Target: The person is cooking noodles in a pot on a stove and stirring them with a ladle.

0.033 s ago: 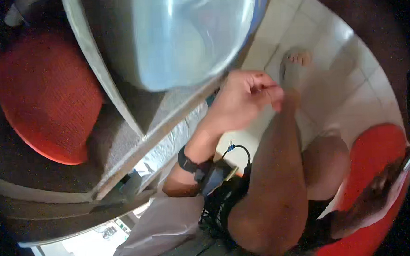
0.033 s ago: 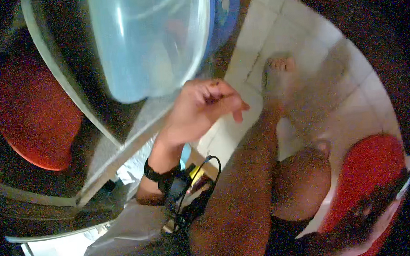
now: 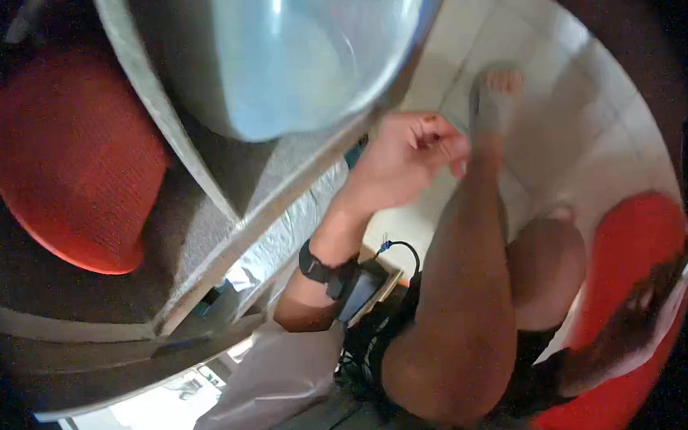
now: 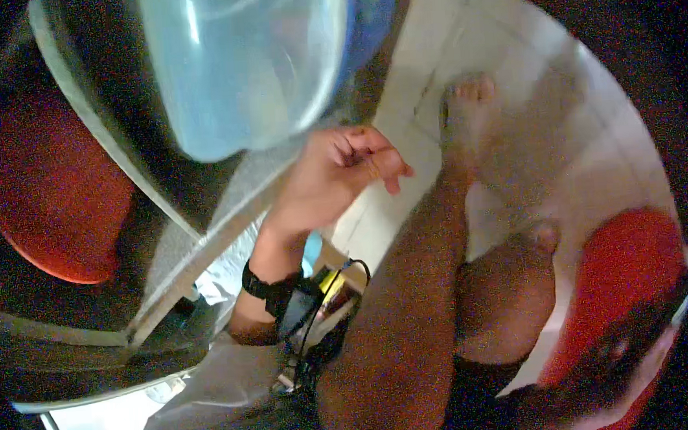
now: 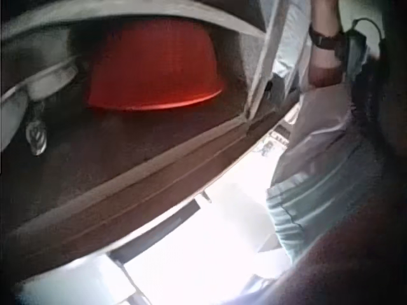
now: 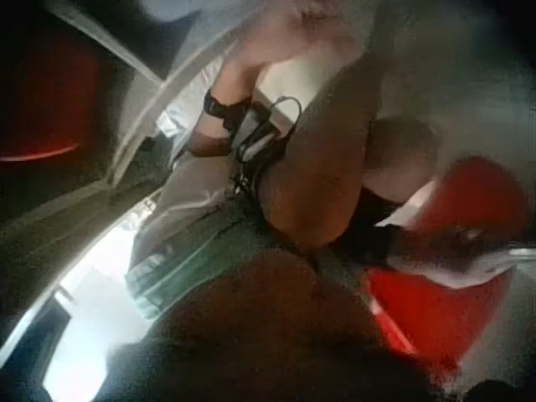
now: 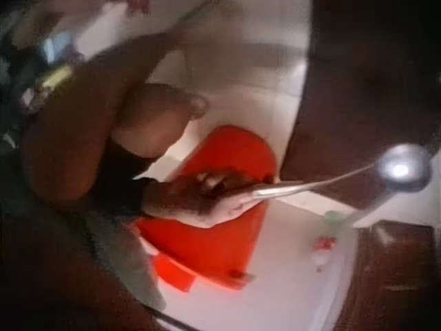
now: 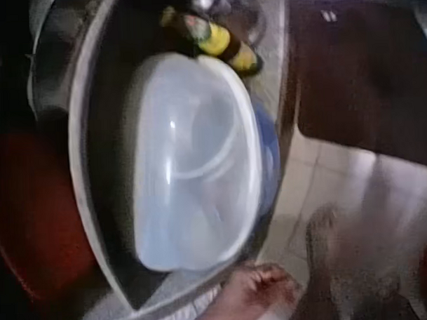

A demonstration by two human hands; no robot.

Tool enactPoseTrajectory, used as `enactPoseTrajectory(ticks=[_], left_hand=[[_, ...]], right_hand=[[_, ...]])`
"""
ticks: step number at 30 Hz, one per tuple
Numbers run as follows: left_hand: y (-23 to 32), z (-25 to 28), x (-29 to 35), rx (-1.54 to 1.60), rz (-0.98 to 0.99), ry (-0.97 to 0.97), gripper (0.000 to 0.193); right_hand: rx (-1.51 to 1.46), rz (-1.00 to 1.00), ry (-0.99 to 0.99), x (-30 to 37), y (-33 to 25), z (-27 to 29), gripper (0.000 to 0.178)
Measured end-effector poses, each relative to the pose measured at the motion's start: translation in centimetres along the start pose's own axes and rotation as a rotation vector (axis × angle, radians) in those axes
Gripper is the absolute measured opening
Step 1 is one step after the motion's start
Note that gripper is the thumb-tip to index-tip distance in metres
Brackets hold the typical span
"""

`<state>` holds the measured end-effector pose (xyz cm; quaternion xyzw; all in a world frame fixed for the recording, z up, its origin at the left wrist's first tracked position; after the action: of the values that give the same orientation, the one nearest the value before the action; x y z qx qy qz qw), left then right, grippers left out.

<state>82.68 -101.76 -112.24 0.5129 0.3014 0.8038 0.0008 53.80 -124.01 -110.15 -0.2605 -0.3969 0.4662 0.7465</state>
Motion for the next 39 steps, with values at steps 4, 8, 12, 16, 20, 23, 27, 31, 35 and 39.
enactPoseTrajectory(ticks=[4, 8, 12, 16, 20, 23, 27, 31, 35, 39], left_hand=[[-5.8, 2.4, 6.4, -0.03, 0.069, 0.108, 0.025], [-10.2, 4.1, 13.7, 0.011, 0.207, 0.186, 0.025], [-14.5, 1.6, 20.0, -0.057, 0.047, 0.205, 0.013], [-15.4, -1.9, 27.5, -0.231, -0.092, 0.295, 0.025], [-17.7, -4.4, 34.2, -0.268, -0.329, 0.36, 0.029], [-18.3, -4.9, 41.8, -0.456, -0.506, 0.413, 0.031], [-24.2, -5.6, 48.1, -0.176, -0.331, 0.146, 0.032], [-34.0, -1.7, 58.3, -0.133, -0.183, 0.337, 0.031], [-41.0, 4.9, 67.8, 0.071, 0.069, 0.615, 0.028], [-53.7, 3.7, 80.3, 0.612, 0.256, 0.945, 0.02]], right_hand=[[0.003, -0.112, -0.132, 4.5, 0.2, 3.3, 0.043], [0.019, -0.235, -0.195, 8.4, 1.1, 8.6, 0.041], [0.029, -0.401, -0.145, 12.3, 0.3, 16.1, 0.04], [0.063, -0.138, -0.125, 16.8, -0.4, 23.9, 0.041], [0.086, -0.079, -0.376, 19.4, -2.9, 31.9, 0.039], [0.0, -0.038, -0.322, 22.1, -2.1, 35.6, 0.031], [-0.037, 0.04, -0.35, 26.2, -2.6, 40.7, 0.026], [0.086, 0.126, -0.375, 29.8, -5.5, 48.1, 0.024], [0.088, 0.258, -0.472, 32.4, -10.5, 51.9, 0.021], [0.137, 0.308, -0.569, 34.2, -9.9, 55.8, 0.019]])
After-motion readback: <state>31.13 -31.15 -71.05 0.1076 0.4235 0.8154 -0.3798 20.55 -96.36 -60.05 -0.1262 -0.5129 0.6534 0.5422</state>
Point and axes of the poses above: each hand's wrist, its own x-axis away from the middle knuckle, its own z-axis out of the back of the hand, y = z × x, the point moved 3 cm from there along -x, towards the middle knuckle, and after that the axes turned 14 degrees about y, right-handed, at the moved point
